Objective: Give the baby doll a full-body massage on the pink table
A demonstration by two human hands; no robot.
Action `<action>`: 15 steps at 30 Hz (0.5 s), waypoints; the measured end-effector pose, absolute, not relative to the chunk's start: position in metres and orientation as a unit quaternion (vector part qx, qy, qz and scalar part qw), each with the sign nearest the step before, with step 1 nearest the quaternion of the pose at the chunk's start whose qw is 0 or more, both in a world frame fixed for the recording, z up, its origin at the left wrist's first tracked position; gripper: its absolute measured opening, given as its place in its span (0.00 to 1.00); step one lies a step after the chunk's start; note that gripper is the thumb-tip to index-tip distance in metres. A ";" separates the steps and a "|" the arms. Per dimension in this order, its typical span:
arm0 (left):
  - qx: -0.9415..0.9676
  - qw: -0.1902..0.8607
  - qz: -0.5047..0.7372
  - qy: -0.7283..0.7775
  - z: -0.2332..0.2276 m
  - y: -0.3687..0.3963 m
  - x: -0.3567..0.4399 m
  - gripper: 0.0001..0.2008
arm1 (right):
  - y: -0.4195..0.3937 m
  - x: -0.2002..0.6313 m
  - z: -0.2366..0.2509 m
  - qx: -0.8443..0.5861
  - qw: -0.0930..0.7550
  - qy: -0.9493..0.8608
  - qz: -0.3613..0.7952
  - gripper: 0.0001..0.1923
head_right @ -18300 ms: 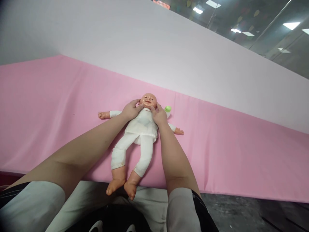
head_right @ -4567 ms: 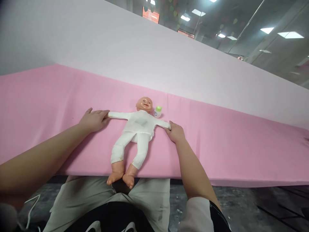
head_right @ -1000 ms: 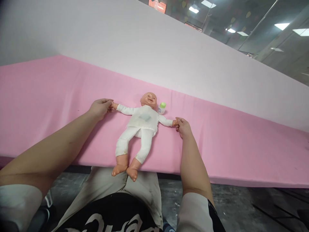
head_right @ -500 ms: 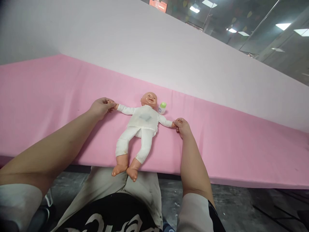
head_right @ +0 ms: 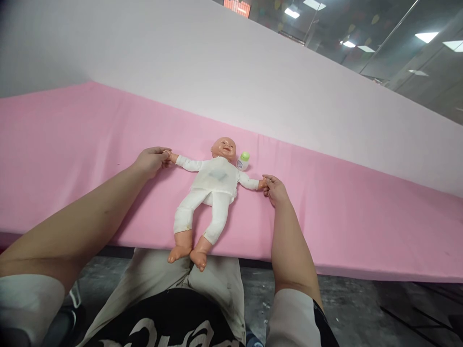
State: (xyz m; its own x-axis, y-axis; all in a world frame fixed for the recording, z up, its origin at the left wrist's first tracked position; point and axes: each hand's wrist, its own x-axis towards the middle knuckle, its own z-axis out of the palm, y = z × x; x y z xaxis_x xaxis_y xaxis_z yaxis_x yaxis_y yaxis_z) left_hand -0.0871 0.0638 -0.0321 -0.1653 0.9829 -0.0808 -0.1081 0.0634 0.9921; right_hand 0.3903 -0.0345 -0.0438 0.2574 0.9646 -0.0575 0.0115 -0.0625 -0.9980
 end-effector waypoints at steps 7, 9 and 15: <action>0.437 0.493 0.543 0.520 -0.036 0.063 -0.090 0.18 | -0.039 0.391 -0.039 -0.536 0.536 -0.426 0.494 0.25; 0.442 0.490 0.544 0.518 -0.035 0.062 -0.090 0.18 | -0.040 0.390 -0.038 -0.533 0.534 -0.433 0.493 0.27; 0.435 0.487 0.543 0.528 -0.028 0.058 -0.087 0.10 | -0.040 0.385 -0.036 -0.563 0.523 -0.450 0.455 0.22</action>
State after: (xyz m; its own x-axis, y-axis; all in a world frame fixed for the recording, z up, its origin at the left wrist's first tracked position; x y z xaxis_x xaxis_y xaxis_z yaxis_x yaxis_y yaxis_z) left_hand -0.0874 0.0585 -0.0284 -0.1468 0.9883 -0.0407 -0.0695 0.0307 0.9971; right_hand 0.3851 -0.0403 -0.0360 0.1819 0.9824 -0.0415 0.0301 -0.0478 -0.9984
